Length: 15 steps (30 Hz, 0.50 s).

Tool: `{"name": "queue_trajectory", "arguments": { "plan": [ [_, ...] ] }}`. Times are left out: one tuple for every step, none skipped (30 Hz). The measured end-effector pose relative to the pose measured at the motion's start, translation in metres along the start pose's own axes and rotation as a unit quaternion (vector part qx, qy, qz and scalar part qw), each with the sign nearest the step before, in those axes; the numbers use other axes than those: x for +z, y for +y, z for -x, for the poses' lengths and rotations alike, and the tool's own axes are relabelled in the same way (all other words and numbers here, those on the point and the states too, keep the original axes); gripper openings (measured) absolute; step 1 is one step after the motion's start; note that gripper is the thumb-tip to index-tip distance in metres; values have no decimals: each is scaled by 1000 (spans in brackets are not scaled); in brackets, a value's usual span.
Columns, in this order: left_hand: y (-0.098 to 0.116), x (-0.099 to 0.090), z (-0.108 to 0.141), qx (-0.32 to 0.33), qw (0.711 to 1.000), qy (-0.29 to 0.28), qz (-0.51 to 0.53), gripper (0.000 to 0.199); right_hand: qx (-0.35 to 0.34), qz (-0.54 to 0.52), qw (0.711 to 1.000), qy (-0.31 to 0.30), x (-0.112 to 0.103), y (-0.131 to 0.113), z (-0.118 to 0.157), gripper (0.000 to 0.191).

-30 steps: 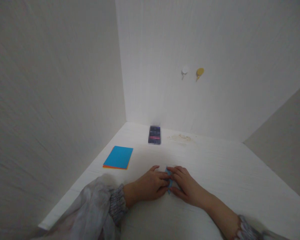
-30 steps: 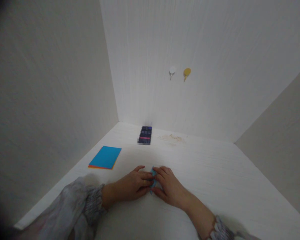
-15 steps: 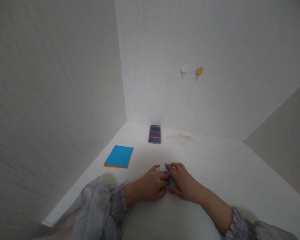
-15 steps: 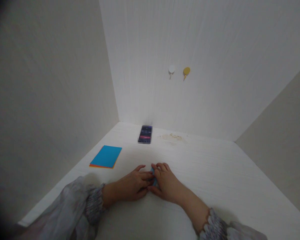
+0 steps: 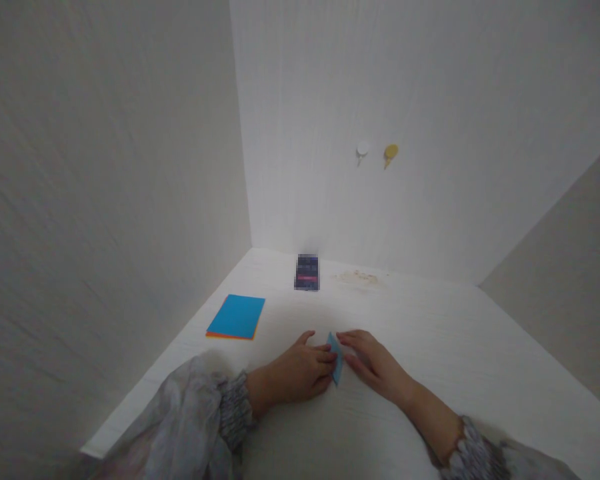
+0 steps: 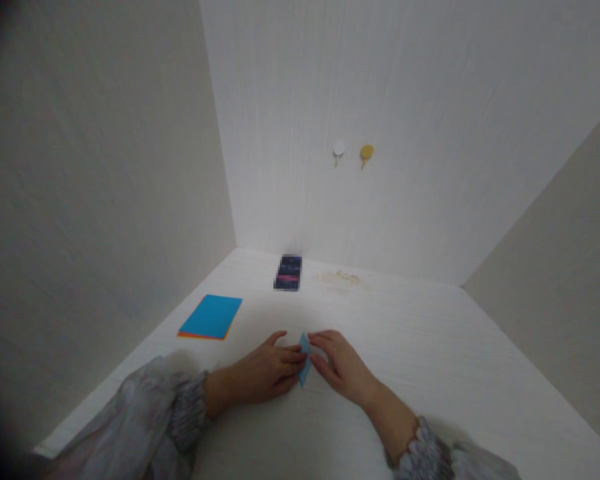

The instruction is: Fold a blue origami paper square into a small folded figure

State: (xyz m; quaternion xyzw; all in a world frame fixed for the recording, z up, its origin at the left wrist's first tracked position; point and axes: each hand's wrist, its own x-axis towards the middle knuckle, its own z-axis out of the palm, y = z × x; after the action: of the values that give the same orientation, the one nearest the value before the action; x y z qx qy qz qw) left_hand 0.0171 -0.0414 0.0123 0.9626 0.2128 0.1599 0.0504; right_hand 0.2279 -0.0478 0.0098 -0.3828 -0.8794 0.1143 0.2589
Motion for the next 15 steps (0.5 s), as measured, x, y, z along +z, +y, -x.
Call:
{"name": "queue_trajectory", "arguments": {
  "plan": [
    [0,0,0,-2,1000,1,5,18,-24,12,1000,-13,-1,-2,-1,33],
    [-1,-1,0,-4,1000,1,10,18,-46,24,998,-27,-2,-4,-2,32],
    [-1,-1,0,-5,1000,1,16,17,-62,33,996,-52,-3,-6,-4,32],
    [-1,-1,0,-6,1000,1,21,17,-68,39,995,-68,-3,-8,-6,32],
    [-2,-2,0,-4,1000,1,24,16,-63,45,993,-83,-3,-8,-7,32],
    [-2,-2,0,0,1000,1,25,16,-54,51,993,-97,-2,-8,-9,32],
    [-2,-2,1,5,1000,0,23,16,-41,58,992,-107,-1,-7,-10,31],
    [-2,-2,1,10,1000,-2,18,17,-29,65,991,-117,0,-5,-12,31],
    [-2,-2,1,16,1000,-3,12,19,-19,72,989,-125,1,-4,-13,31],
    [-2,-2,2,20,1000,-5,4,21,-13,79,988,-131,2,-2,-13,31],
    [-2,-2,2,24,1000,-7,-3,23,-9,84,987,-135,2,-1,-14,31],
    [-3,-2,2,27,1000,-10,-8,23,-6,89,987,-137,3,0,-15,31],
    [-3,-2,2,32,999,-13,-11,23,-4,95,986,-137,3,0,-17,31],
    [-3,-3,3,36,999,-16,-12,23,-2,103,986,-135,4,-1,-18,30],
    [-3,-3,3,40,999,-19,-13,22,-2,111,985,-132,4,-2,-19,29]
  ]
}}
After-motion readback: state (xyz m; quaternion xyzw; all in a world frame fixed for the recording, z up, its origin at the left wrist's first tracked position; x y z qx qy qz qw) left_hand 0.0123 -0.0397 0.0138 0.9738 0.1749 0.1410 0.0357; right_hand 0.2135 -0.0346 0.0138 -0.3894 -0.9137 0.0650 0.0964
